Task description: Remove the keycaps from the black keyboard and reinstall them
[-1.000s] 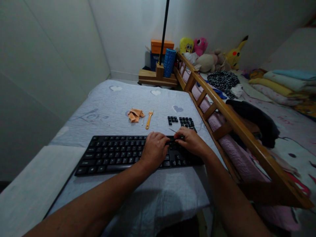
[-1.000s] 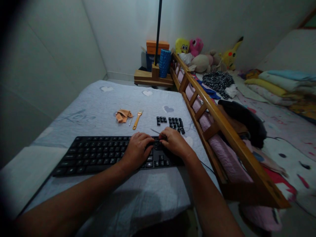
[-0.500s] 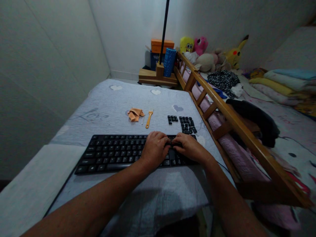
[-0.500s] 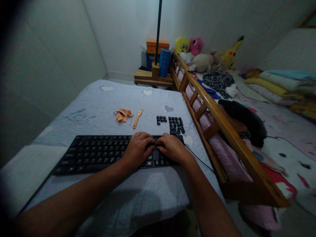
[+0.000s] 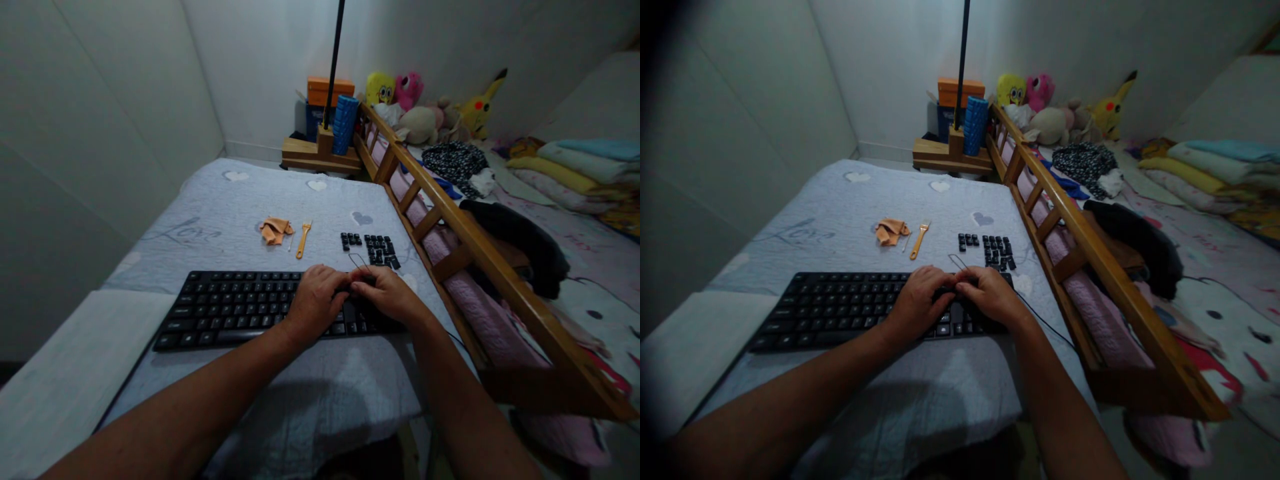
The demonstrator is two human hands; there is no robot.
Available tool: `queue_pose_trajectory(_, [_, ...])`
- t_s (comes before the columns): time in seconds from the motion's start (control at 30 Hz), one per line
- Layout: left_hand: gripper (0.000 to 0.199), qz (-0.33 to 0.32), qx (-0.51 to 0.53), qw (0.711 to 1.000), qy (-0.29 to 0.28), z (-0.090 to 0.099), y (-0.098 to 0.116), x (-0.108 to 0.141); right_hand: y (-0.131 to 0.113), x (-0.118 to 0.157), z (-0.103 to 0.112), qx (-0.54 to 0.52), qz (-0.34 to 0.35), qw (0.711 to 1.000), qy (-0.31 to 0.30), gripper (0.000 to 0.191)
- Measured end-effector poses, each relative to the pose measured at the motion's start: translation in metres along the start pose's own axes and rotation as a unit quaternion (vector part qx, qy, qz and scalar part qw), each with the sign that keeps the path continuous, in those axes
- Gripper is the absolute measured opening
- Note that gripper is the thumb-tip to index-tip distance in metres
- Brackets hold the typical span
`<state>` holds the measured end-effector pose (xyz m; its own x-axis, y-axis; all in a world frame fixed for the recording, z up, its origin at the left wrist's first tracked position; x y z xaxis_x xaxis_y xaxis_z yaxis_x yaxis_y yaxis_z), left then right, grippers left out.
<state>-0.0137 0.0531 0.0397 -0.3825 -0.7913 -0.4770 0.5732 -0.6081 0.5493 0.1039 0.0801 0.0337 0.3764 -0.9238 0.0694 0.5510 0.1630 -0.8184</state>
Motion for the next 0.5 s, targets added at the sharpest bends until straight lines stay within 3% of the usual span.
queue_pose_trajectory(0.2, [0.011,0.011,0.010,1.000,-0.011,-0.0011,-0.0011,-0.0003,0.0075,-0.0011,-0.0038,-0.081,-0.024,0.996,0.003,0.007])
queue_pose_trajectory(0.5, [0.014,-0.003,0.068,0.998,0.004,0.0013,-0.0010,0.0014,0.0017,0.0041,0.0021,-0.038,-0.010,0.999,0.005,0.009])
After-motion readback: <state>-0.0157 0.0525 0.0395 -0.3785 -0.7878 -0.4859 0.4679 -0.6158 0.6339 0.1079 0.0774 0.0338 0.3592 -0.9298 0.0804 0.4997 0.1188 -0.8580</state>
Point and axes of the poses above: each hand's wrist, its own x-axis away from the middle knuckle, its own z-axis out of the back of the hand, y = z × x, the point moved 9 cm from there along -x, towards the middle knuckle, and after that the axes turned 3 degrees about -z, right-handed, at the moved point
